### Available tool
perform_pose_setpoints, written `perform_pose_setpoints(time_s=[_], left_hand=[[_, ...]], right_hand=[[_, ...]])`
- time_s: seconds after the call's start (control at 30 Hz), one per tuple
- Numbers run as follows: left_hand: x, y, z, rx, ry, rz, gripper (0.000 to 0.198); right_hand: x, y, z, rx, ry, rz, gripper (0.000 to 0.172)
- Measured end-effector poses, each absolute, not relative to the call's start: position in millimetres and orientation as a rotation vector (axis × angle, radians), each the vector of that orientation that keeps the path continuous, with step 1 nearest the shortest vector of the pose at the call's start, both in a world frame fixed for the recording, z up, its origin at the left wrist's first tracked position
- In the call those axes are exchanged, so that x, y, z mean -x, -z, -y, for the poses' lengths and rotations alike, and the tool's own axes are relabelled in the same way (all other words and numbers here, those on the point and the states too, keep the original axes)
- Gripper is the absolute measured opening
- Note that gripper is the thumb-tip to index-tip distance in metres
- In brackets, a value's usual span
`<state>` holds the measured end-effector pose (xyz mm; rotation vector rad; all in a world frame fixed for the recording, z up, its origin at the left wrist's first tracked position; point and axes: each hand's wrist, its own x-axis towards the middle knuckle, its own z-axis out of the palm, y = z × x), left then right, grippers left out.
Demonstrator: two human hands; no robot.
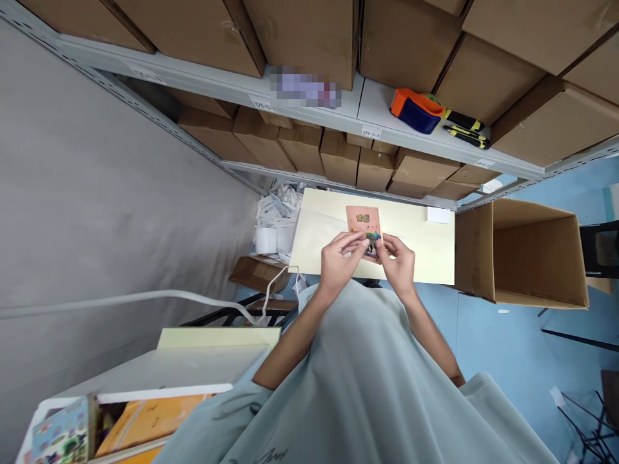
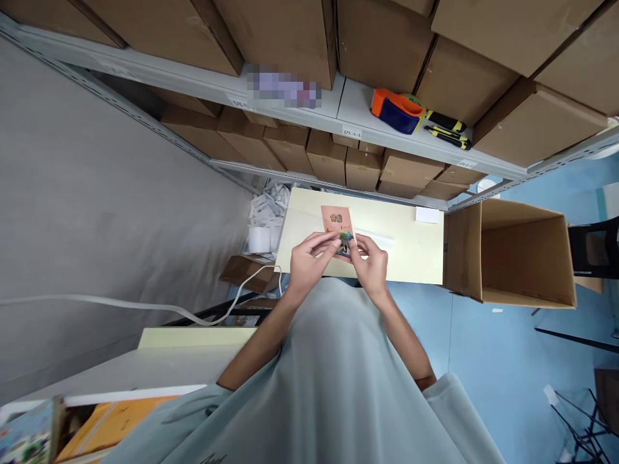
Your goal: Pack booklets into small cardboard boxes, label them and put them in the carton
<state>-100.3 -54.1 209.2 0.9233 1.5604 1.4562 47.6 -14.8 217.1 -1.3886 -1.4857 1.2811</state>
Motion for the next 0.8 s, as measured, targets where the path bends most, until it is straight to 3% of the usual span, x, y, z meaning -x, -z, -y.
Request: perform_pose_setpoints(time_s=[0.13, 0.4, 0.63, 0.8], left_hand=[[129, -195, 52, -0.935, -1.412, -1.706, 0.051], [137, -185, 57, -0.807, -1.300, -1.417, 0.056], [135, -191, 57, -0.951, -1.347, -1.470, 0.042], [142, -201, 56, -1.085, -1.379, -1.478, 0.030]], right_hand=[[-66, -215, 7, 1.348, -1.441, 1.322, 0.051], [-81, -215, 6, 1.345, -1.511, 1.229, 0.052], [-85, -208, -2, 1.300, -1.488, 1.312, 0.047], [-86, -213, -5, 1.219, -1.363, 1.423, 0.034]])
